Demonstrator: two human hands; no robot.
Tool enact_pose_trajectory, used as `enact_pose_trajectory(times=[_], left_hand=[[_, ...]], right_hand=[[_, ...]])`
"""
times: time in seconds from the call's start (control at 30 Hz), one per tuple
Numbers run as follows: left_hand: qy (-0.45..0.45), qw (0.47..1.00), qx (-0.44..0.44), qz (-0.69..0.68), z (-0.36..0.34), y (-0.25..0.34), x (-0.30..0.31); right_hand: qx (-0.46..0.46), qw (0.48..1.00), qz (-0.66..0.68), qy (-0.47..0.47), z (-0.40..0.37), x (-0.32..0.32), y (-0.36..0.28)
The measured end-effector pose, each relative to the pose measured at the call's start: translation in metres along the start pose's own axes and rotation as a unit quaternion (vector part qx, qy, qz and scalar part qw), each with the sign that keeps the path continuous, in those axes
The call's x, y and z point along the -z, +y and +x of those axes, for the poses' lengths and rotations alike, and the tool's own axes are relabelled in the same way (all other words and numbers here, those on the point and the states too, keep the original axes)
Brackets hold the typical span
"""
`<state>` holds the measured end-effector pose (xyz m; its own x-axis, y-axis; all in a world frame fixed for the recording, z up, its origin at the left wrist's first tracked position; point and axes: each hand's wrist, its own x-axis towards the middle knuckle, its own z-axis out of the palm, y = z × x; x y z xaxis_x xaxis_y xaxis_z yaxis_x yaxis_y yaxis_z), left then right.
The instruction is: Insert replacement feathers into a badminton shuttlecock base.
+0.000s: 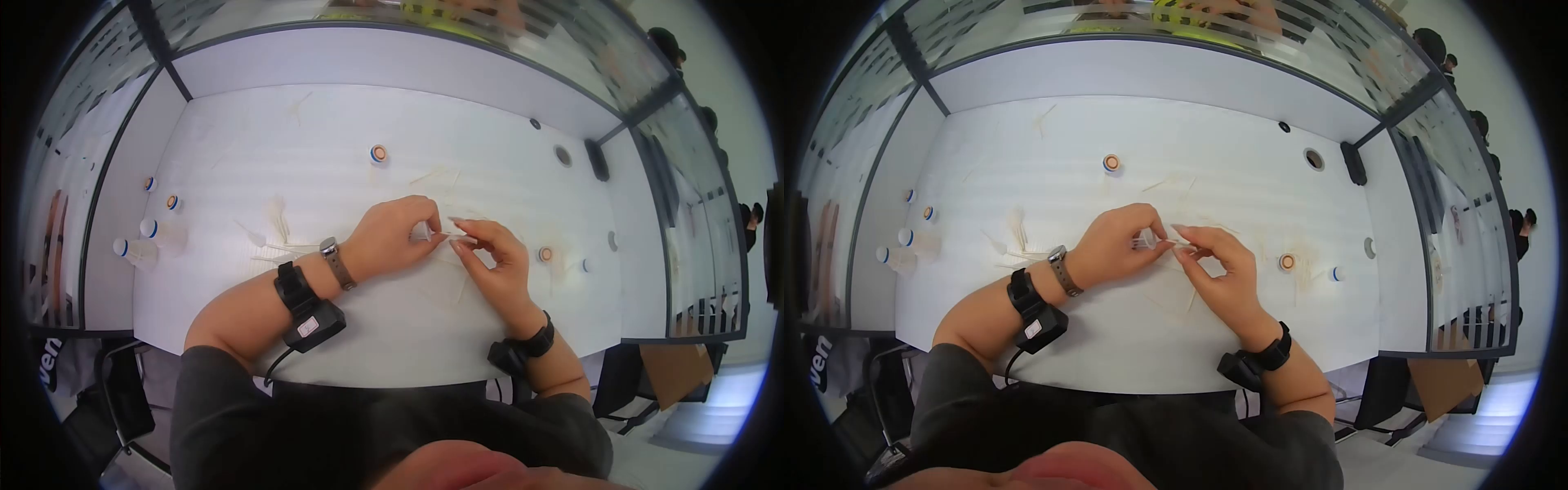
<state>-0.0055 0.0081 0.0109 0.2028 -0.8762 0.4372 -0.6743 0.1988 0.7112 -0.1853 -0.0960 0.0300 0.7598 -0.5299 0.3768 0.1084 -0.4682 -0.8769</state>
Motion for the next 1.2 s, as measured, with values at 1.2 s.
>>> enact_pose_trajectory(times=[1.2], left_hand=[[-0.019,0.998,-0.033,-0.058,0.001,-0.006,-0.003]], right_hand=[[0.118,0.978,-0.169,-0.01,0.004,0.002,0.002]])
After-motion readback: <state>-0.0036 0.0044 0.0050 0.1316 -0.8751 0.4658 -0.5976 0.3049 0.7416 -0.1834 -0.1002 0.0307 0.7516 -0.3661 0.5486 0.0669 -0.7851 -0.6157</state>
